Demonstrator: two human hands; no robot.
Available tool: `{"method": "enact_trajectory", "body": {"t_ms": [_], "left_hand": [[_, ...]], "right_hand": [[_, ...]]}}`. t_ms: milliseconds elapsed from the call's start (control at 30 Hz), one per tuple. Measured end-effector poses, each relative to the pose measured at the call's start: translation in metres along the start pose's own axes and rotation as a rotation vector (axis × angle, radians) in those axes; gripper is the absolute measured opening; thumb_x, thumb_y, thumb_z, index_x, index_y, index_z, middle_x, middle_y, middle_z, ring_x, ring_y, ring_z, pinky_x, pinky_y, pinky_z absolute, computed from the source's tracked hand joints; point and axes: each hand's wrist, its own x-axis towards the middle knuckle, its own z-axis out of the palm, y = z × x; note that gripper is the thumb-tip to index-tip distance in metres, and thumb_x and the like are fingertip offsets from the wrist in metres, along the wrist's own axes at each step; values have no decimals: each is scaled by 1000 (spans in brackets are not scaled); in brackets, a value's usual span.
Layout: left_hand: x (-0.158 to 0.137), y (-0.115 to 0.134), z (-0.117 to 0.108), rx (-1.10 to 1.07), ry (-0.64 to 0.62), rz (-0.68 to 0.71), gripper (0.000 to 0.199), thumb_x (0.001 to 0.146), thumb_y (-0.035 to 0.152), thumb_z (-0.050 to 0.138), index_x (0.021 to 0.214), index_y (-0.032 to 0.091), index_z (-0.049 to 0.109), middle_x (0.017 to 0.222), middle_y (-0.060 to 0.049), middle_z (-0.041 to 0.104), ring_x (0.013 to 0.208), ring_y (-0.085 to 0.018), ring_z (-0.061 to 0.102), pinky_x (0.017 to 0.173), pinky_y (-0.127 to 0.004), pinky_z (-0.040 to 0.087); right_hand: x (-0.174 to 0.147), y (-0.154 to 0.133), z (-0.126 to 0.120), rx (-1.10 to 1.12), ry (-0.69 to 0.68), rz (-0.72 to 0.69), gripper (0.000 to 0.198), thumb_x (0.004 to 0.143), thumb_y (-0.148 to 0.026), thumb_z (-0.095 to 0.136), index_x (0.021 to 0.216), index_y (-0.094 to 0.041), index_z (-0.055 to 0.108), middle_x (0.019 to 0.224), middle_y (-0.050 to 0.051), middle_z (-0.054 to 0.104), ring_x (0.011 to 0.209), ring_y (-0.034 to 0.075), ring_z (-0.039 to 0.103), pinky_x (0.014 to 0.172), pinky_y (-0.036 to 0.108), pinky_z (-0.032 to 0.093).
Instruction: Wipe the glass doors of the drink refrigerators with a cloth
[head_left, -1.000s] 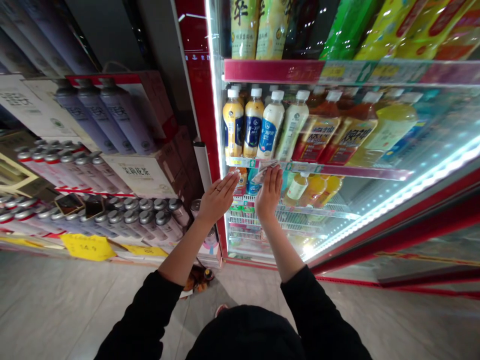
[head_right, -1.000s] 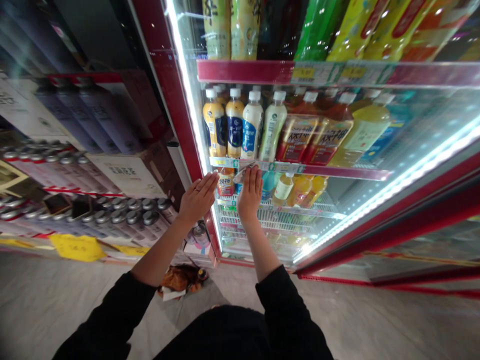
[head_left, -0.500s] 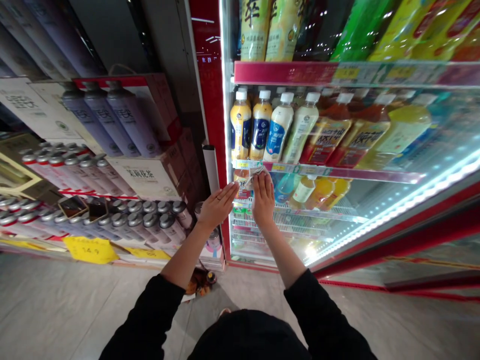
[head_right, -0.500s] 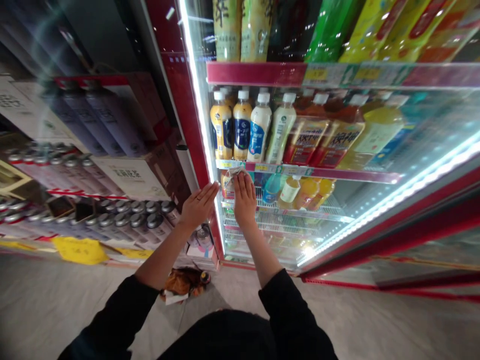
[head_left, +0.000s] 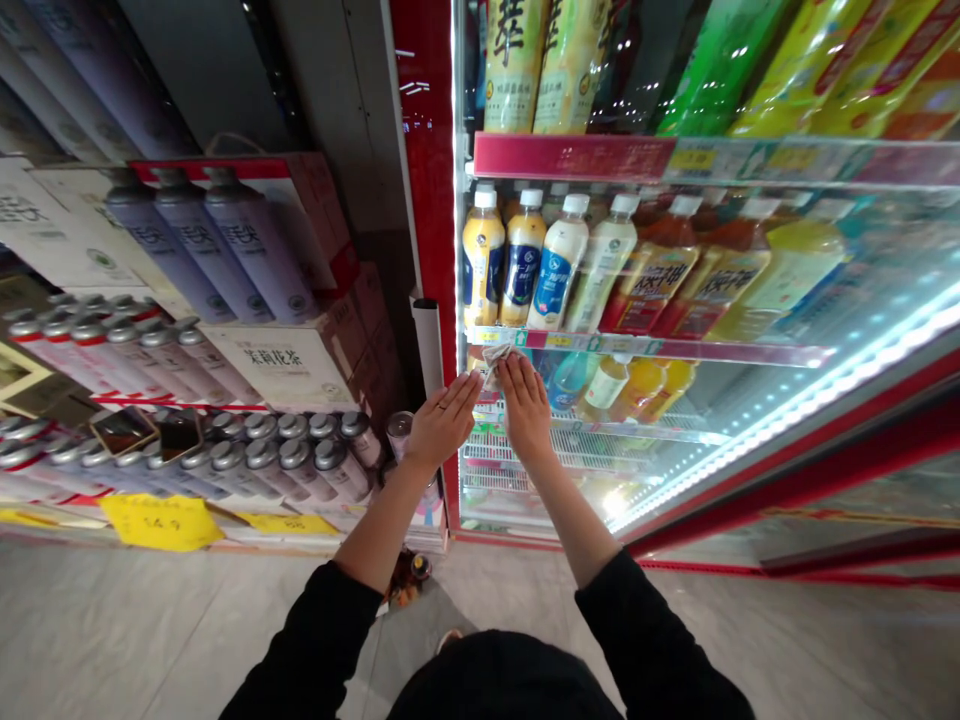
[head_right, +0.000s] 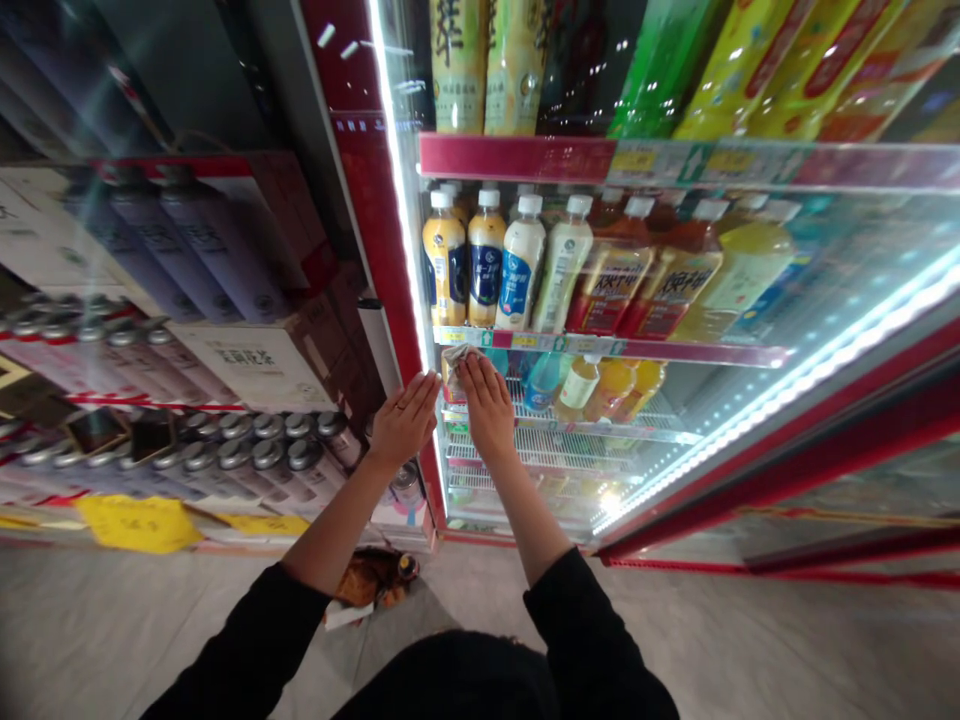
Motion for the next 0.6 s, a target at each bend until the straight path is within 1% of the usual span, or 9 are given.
{"method": "enact_trajectory", "body": {"t_ms": [67,167,233,300,333,400,467,533,600], "left_hand": [[0,0,2,-7,10,-14,59,114,27,36,172,26,46,169,-6,54,159,-23,50,131,-38,49],[-1,-1,6,-17,24,-19,61,114,27,36,174,26,42,169,-7,54,159,-24,51,134,-39,46],[-2,-3,9,-23,31,-10,64,112,26,37,176,26,37,171,-6,51,159,-24,51,136,-39,43],[-3,-5,11,-20,47,3,69,111,24,40,179,30,30,171,-3,50,160,-24,50,138,-39,40],[-4,-5,12,-11,64,12,71,110,23,42,179,31,27,171,-2,50,159,-23,51,139,-37,39],[-4,-6,13,17,104,38,75,109,21,46,180,29,24,170,-4,51,159,-22,51,140,-34,35],[-4,-4,15,41,139,60,74,109,19,48,179,24,27,169,-9,50,159,-21,51,140,-33,29],[-3,-2,17,62,173,57,69,110,19,48,177,21,34,169,-11,50,158,-21,52,140,-31,26],[-2,1,18,98,223,42,63,111,19,47,174,20,42,169,-12,52,158,-20,54,140,-30,25]], "right_hand": [[13,-15,6,-3,18,14,60,113,-13,27,163,-21,58,167,10,62,164,24,48,135,47,41],[24,-29,13,-17,-68,-94,55,116,-19,33,166,-25,55,170,4,58,165,21,45,138,44,38],[20,-24,13,-31,-142,-174,53,117,-22,35,165,-31,55,170,-2,58,163,17,47,139,39,38],[7,-6,9,-42,-183,-220,53,117,-20,36,164,-34,56,166,-6,61,160,15,51,137,35,41],[-1,5,6,-45,-175,-219,54,116,-19,36,164,-33,57,164,-5,63,158,14,54,136,35,43],[-14,26,0,-57,-134,-176,57,114,-14,35,165,-28,56,166,1,62,159,17,53,136,37,42],[-21,39,-4,-64,-17,-83,62,112,-8,32,167,-26,53,167,4,60,162,19,49,138,44,40],[-20,41,-4,-77,73,5,65,110,-4,30,169,-23,49,171,9,56,167,22,42,139,50,37],[-15,34,-2,-87,97,30,64,110,-4,30,169,-19,50,174,12,52,168,23,39,139,50,36]]}}
